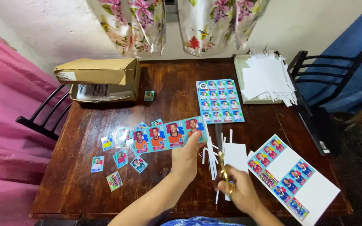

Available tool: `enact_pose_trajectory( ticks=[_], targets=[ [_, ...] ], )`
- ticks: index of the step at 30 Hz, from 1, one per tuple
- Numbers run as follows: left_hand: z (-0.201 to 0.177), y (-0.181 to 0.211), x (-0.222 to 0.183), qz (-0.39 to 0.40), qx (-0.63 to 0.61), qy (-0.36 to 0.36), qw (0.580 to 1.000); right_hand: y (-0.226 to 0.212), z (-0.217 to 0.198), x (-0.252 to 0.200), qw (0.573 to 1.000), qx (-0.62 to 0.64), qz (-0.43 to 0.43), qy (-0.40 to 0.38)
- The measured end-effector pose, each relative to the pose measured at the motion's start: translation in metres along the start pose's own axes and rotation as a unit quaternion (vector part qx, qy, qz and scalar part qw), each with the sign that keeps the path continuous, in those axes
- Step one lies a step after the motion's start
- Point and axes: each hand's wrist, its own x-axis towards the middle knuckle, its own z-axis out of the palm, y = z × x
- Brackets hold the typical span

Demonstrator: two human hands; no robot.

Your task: The recorder uses scissors to cut printed sports-themed stickers from sheets and sorts them on a wooden table.

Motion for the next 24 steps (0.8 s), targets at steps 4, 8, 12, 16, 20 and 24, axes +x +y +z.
enact_pose_trajectory(
  ticks=[4,8,12,16,20,24],
  targets=[
    [0.009,-0.009,-0.003,0.006,0.007,0.008,1.0,0.001,0.004,-0.013,0.992,0.058,0.114,-0.014],
    [0.014,-0.014,-0.01,-0.021,0.006,0.006,1.0,-0.007,-0.004,-0.011,0.996,0.033,0.083,-0.026],
    [0.018,-0.012,-0.016,-0.028,-0.008,0.003,1.0,-0.011,-0.005,-0.011,0.995,0.06,0.064,-0.045],
    [0.014,-0.016,-0.018,-0.024,-0.005,0.016,1.0,-0.012,-0.004,-0.01,0.996,0.044,0.049,-0.055],
    [0.01,-0.012,-0.02,-0.019,-0.005,0.018,1.0,-0.016,-0.002,-0.007,0.996,0.028,0.053,-0.063],
    [0.005,-0.011,-0.019,-0.027,0.007,0.024,0.999,-0.025,0.002,-0.003,0.996,0.028,0.055,-0.07]
  ],
)
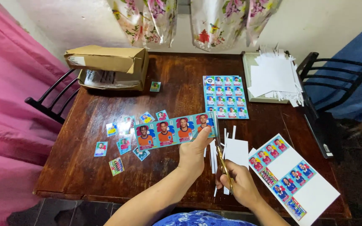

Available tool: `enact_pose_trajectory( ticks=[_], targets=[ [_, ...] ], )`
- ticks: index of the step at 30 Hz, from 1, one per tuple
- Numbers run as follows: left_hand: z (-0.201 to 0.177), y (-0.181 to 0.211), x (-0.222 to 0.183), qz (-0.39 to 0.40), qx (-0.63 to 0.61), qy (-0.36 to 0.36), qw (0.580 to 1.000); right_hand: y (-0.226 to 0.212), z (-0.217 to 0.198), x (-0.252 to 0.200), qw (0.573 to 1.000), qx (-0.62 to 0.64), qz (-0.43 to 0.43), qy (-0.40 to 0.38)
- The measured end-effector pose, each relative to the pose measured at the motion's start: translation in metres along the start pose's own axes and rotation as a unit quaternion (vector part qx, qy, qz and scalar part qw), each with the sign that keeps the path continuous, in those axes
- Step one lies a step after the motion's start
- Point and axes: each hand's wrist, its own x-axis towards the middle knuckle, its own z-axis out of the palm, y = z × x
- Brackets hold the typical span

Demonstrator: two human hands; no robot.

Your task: The recorder uses scissors to cut printed sports-themed stickers from sheets and sorts them on a wooden table.

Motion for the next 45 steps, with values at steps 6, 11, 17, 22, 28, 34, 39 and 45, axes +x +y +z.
enact_pose_trajectory(
  ticks=[6,11,17,22,28,34,39,45],
  targets=[
    [-0.006,0.003,0.0,0.012,-0.008,-0.011,1.0,0.003,-0.001,0.003,0.999,-0.032,-0.012,-0.009],
    [-0.005,0.005,-0.001,0.026,-0.011,-0.016,0.999,0.0,0.0,0.004,0.999,-0.044,-0.013,-0.006],
    [-0.005,0.006,0.0,0.02,-0.012,-0.022,0.999,0.002,-0.001,0.004,0.999,-0.049,-0.018,0.0],
    [-0.005,0.004,0.0,0.006,-0.006,-0.018,1.0,0.005,-0.002,0.003,0.999,-0.043,-0.012,0.0],
    [-0.004,0.007,-0.001,0.013,-0.003,-0.025,1.0,0.005,-0.001,0.003,0.999,-0.05,-0.016,0.003],
    [-0.003,0.008,0.0,0.008,0.0,-0.021,1.0,0.017,-0.001,0.003,0.999,-0.034,0.009,0.012],
    [-0.003,0.005,0.002,0.014,-0.006,-0.01,1.0,0.027,0.001,0.005,1.0,-0.005,0.023,0.02],
    [-0.003,0.003,0.002,0.017,-0.019,-0.013,1.0,0.034,0.003,0.003,0.999,0.007,0.039,0.038]
  ],
)
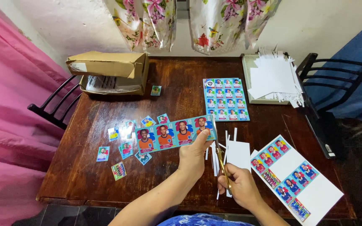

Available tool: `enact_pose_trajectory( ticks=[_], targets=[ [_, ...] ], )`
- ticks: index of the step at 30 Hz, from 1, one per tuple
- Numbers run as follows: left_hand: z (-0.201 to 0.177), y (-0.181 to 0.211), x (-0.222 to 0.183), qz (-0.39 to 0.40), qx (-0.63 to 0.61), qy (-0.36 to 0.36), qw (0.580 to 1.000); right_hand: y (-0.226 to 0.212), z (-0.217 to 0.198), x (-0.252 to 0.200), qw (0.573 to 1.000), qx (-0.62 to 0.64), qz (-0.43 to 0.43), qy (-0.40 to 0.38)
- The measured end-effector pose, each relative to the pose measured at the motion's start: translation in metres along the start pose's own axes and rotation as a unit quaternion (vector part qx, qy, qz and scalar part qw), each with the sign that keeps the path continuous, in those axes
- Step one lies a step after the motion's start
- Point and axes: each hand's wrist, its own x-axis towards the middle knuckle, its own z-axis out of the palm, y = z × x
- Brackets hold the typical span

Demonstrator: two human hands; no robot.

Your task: The recorder uses scissors to cut printed sports-themed stickers from sheets and sorts them on a wooden table.

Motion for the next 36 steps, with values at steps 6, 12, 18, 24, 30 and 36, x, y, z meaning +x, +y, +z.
enact_pose_trajectory(
  ticks=[6,12,18,24,30,36],
  targets=[
    [0.003,-0.001,-0.001,-0.013,-0.005,0.006,1.0,-0.004,0.004,-0.003,1.0,0.012,0.013,0.019],
    [0.006,-0.004,0.0,-0.02,-0.002,0.01,1.0,-0.007,0.006,-0.006,0.999,-0.011,0.01,0.036],
    [-0.001,-0.015,0.005,-0.013,-0.003,0.0,1.0,-0.001,0.01,-0.006,0.998,0.027,0.038,0.048],
    [-0.002,-0.014,0.003,-0.001,0.004,-0.021,1.0,0.004,0.001,0.006,0.994,0.011,0.018,0.104],
    [-0.009,0.002,-0.008,-0.024,0.149,-0.098,0.984,-0.034,-0.025,0.022,0.983,0.032,-0.084,0.162],
    [-0.016,0.034,-0.016,-0.01,0.367,-0.242,0.898,-0.052,-0.037,0.035,0.987,0.038,-0.086,0.13]
  ],
)
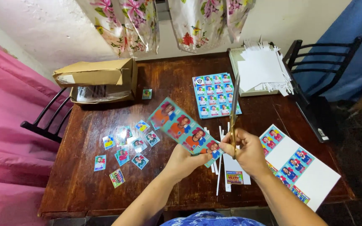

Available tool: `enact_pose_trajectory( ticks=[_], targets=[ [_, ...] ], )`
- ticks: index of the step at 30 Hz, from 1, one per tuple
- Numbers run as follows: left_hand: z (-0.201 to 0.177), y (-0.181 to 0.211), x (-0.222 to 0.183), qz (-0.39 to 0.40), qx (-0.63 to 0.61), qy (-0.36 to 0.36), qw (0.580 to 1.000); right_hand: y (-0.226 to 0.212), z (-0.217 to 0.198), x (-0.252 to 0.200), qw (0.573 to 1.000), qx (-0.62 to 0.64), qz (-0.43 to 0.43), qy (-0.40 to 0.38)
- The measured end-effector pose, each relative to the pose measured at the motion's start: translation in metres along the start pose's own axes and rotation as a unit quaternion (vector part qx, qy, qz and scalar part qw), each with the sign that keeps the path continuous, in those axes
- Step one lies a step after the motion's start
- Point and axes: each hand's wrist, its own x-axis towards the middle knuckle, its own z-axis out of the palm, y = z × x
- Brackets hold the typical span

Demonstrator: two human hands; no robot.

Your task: The recorder uses scissors to cut printed sports-themed stickers from sheets and sorts them on a wooden table.

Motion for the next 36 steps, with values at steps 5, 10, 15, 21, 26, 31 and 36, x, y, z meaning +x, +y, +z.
enact_pose_trajectory(
  ticks=[5,10,15,21,26,31,36],
  targets=[
    [-0.003,-0.002,0.007,0.017,-0.072,0.05,0.996,-0.004,0.027,-0.006,0.998,-0.003,-0.068,0.008],
    [-0.005,0.003,0.008,0.021,-0.15,0.097,0.984,0.01,0.034,-0.023,0.997,-0.073,-0.014,0.013],
    [-0.009,0.011,0.01,0.067,-0.299,0.15,0.94,0.029,0.033,-0.057,0.986,-0.019,-0.002,-0.167],
    [0.001,0.019,0.008,0.094,-0.3,0.175,0.933,0.021,0.039,-0.06,0.982,-0.015,0.01,-0.187],
    [0.004,0.018,0.007,0.11,-0.291,0.177,0.934,0.015,0.037,-0.06,0.982,-0.043,0.004,-0.186],
    [0.006,0.014,0.006,0.116,-0.288,0.187,0.932,0.008,0.038,-0.06,0.981,-0.036,0.016,-0.19],
    [0.004,0.015,0.001,0.123,-0.272,0.19,0.935,0.006,0.039,-0.061,0.98,-0.055,0.011,-0.193]
  ],
)
